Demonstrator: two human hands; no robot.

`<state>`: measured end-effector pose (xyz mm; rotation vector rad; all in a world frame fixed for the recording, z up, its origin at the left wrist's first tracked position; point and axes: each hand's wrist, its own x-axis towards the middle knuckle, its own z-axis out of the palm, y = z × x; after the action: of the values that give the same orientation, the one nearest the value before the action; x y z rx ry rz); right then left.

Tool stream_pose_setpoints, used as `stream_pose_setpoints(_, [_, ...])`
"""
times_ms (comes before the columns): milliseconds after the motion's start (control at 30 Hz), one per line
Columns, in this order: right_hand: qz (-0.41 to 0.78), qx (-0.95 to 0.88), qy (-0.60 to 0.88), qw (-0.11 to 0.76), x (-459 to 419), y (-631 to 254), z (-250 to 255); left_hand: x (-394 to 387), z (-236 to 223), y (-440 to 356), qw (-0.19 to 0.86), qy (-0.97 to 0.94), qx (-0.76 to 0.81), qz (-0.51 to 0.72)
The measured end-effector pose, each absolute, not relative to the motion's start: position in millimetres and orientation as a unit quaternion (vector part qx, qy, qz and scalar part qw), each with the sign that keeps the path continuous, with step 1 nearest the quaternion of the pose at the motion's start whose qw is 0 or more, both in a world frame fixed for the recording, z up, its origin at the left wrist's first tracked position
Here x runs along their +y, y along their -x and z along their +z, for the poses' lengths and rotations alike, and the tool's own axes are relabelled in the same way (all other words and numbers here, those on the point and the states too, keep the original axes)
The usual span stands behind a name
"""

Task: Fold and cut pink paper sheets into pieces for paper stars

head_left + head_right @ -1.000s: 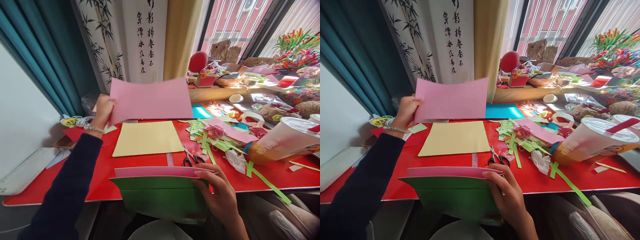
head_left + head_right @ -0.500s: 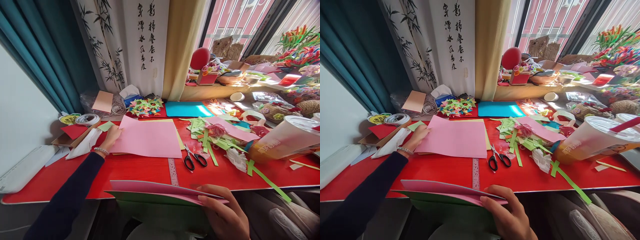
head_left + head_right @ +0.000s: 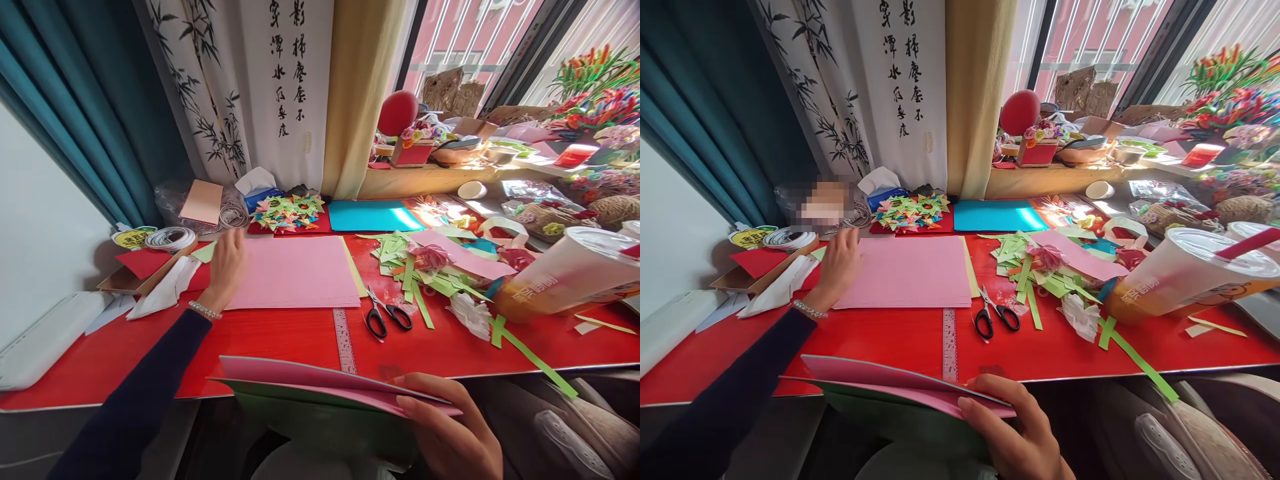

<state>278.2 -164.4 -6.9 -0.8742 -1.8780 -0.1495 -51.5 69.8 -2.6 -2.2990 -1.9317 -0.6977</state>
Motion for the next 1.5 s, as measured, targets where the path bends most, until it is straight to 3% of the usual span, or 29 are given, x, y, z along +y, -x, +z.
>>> stream_pose_setpoints(133, [-0.067, -0.778, 0.368, 0.505, -168, -282, -11, 47, -9, 12, -0.029, 0.898, -0.416, -0.141])
stream_pose_setpoints(267, [-0.066, -0.774, 0.37, 0.509, -170, -284, -12, 32, -13, -4, -0.088, 0.933, -0.338, -0.09])
stream_pose_setpoints(533, [-0.054, -0.777, 0.37, 0.506, -172, -285, -16, 38, 6, -7, -0.18, 0.894, -0.387, -0.133])
stream_pose_setpoints(767, [-0.056, -0.776, 0.36, 0.515, -170, -283, -12, 57, -3, -17, -0.221, 0.785, -0.533, -0.225])
stream_pose_setpoints(1000, [-0.061, -0.784, 0.36, 0.502, -172, -284, -16, 62, -7, -16, -0.247, 0.763, -0.541, -0.254])
stream_pose_setpoints(1133, [-0.062, -0.783, 0.361, 0.503, -172, -284, -14, 55, -7, -20, -0.241, 0.784, -0.516, -0.248])
stream_pose_setpoints(1500, [-0.041, -0.771, 0.367, 0.519, -174, -286, -21, 27, -7, -28, -0.101, 0.872, -0.441, -0.187])
